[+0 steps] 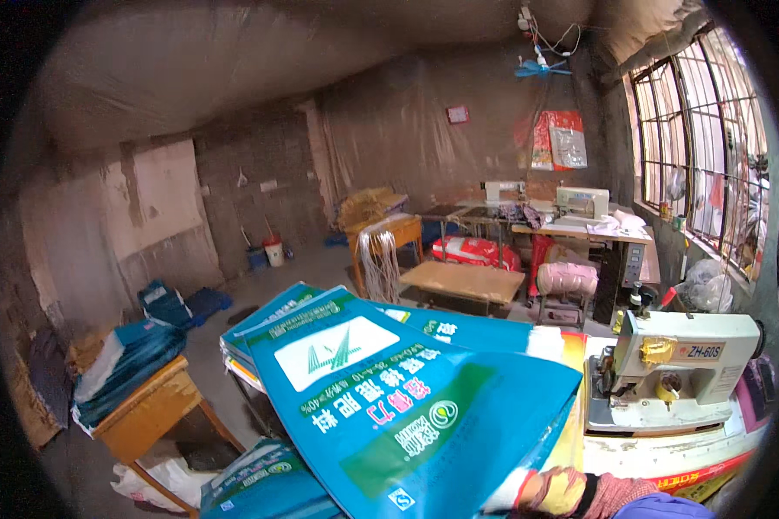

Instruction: The recorder inserts plastic liners into woven bags and sews the tops closed using an industrial sewing machine.

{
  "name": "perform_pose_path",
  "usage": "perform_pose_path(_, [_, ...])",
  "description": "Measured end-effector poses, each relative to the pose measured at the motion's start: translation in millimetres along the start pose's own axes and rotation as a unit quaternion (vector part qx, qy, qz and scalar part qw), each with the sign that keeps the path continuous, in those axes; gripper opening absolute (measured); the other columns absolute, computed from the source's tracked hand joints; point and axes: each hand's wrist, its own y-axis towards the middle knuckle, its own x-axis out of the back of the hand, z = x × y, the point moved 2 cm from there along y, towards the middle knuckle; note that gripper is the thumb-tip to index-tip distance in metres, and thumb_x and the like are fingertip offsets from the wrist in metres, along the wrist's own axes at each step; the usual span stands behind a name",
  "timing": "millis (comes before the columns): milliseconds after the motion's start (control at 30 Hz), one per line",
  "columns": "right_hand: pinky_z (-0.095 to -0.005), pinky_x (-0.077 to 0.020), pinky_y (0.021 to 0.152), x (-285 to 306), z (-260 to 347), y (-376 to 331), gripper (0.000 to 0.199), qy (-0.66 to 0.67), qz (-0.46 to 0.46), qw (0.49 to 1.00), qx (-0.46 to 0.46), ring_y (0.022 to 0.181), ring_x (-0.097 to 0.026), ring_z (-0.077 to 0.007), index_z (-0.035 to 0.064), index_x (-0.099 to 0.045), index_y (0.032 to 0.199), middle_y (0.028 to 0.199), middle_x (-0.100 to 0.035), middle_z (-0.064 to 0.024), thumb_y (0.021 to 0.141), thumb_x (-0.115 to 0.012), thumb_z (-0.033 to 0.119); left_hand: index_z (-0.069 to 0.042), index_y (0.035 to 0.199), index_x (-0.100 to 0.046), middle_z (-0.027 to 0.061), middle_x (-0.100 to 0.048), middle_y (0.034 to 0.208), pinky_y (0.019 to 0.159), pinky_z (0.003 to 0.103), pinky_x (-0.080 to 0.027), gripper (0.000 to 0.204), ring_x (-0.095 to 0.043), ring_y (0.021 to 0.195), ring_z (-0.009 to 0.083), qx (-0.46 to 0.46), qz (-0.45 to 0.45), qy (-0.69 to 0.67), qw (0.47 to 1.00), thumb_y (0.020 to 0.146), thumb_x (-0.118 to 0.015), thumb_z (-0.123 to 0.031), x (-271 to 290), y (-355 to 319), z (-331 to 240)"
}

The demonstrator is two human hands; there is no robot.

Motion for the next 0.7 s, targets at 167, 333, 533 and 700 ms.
perform_pose_path(167, [-0.0374,-0.0446,0.084,7.0,48.1,-12.0,0.024,0.365,0.057,0.918,-0.146,0.098,-0.058,-0.0238,0.0099,-0.065,0.091,0.101,-0.063,-0.0107,0.082,-0.048,0.025,-0.006,0.111,-0.058,0.0191,-0.054,0.118,0.091,0.041,-0.039,0.035,-0.054,0.104,0.0319,0.095,0.066,0.026,0.993,0.080,-0.063,-0.022,10.1,9.0,28.2])
perform_pose_path(333, [-0.0372,-0.0460,0.081,-10.9,39.5,-16.8,0.021,0.200,-0.037,0.976,0.082,0.094,-0.059,-0.0244,0.0093,-0.064,0.089,0.097,-0.063,-0.0120,0.081,-0.051,0.024,0.000,0.103,-0.057,0.0038,-0.061,0.094,0.077,0.029,-0.045,0.030,-0.056,0.086,0.0131,-0.035,0.005,0.052,0.998,0.077,-0.060,-0.014,5.3,-2.0,-25.4])
perform_pose_path(533, [-0.0345,-0.0482,0.074,23.9,-5.1,-65.1,0.023,0.251,-0.097,0.903,0.334,0.085,-0.061,-0.0233,0.0038,-0.063,0.088,0.089,-0.064,-0.0122,0.084,-0.052,0.024,0.001,0.101,-0.056,0.0035,-0.059,0.091,0.072,0.028,-0.044,0.030,-0.053,0.080,0.0118,0.001,-0.002,0.066,0.998,0.080,-0.060,-0.020,18.2,-16.0,-61.1])
perform_pose_path(700, [-0.0320,-0.0477,0.078,112.5,-105.7,-88.1,0.040,0.156,-0.425,0.889,-0.060,0.086,-0.061,-0.0216,0.0085,-0.058,0.112,0.098,-0.063,-0.0113,0.084,-0.056,0.037,0.002,0.108,-0.053,0.0073,-0.058,0.101,0.081,0.028,-0.043,0.028,-0.053,0.090,0.0146,-0.065,-0.011,-0.030,0.997,0.086,-0.058,-0.014,32.5,-22.0,-41.0])
